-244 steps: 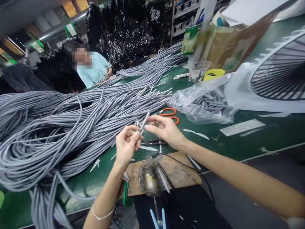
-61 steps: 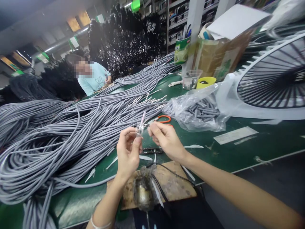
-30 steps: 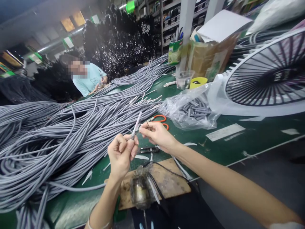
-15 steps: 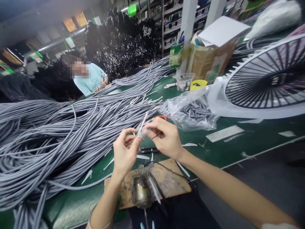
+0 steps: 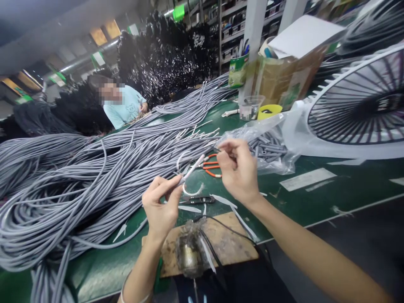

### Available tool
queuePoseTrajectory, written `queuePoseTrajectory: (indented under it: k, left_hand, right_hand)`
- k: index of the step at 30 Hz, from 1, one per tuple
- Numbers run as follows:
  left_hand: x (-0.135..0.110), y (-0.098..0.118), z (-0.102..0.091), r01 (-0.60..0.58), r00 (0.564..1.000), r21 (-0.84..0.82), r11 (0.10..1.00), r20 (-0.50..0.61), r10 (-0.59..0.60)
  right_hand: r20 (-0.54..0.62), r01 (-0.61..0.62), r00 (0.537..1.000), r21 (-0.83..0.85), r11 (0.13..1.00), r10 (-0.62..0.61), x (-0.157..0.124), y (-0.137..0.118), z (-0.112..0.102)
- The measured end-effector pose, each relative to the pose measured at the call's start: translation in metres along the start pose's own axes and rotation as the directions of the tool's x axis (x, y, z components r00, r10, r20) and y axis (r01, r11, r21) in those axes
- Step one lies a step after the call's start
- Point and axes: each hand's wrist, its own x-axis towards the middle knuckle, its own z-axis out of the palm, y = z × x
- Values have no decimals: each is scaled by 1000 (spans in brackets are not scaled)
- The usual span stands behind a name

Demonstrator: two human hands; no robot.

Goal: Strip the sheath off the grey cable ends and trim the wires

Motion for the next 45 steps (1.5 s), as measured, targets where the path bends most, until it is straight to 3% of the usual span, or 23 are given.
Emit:
queuePoseTrajectory:
  k: [1,3,6,22,26,30,34,41,45]
  left_hand:
    - [0,0,-1,-34,999,36,999,-4,35]
    - [0,1,-2,-86,996,93,992,-1,87]
    - [0,-1,-1,-125,992,139,982,21,123]
    - [0,0,2,-156,987,154,976,61,148]
    - [0,0,3,-129,990,138,982,69,120]
    - [-2,-1,3,-90,993,130,987,89,79]
    - [-3,-1,4,-123,986,146,982,133,103]
    - [-7,-4,6,-90,990,127,988,121,74]
    - [-6,-6,4,-290,947,209,934,202,249]
  right_hand:
    - [23,133,991,-37,990,-132,-2,-3,-1]
    - [98,383,923,-110,917,-373,-5,-7,-1]
    - [184,550,833,-172,817,-521,-8,-10,1]
    - [176,576,817,-247,779,-549,-7,-10,1]
    - [180,489,868,-161,857,-462,-10,-10,3]
    - [217,295,932,19,955,-292,-14,-11,6]
    - [291,105,945,165,981,-150,-17,-14,9]
    - [252,-7,967,147,989,-31,-21,-16,12]
    - [228,-92,972,173,981,50,-19,-16,11]
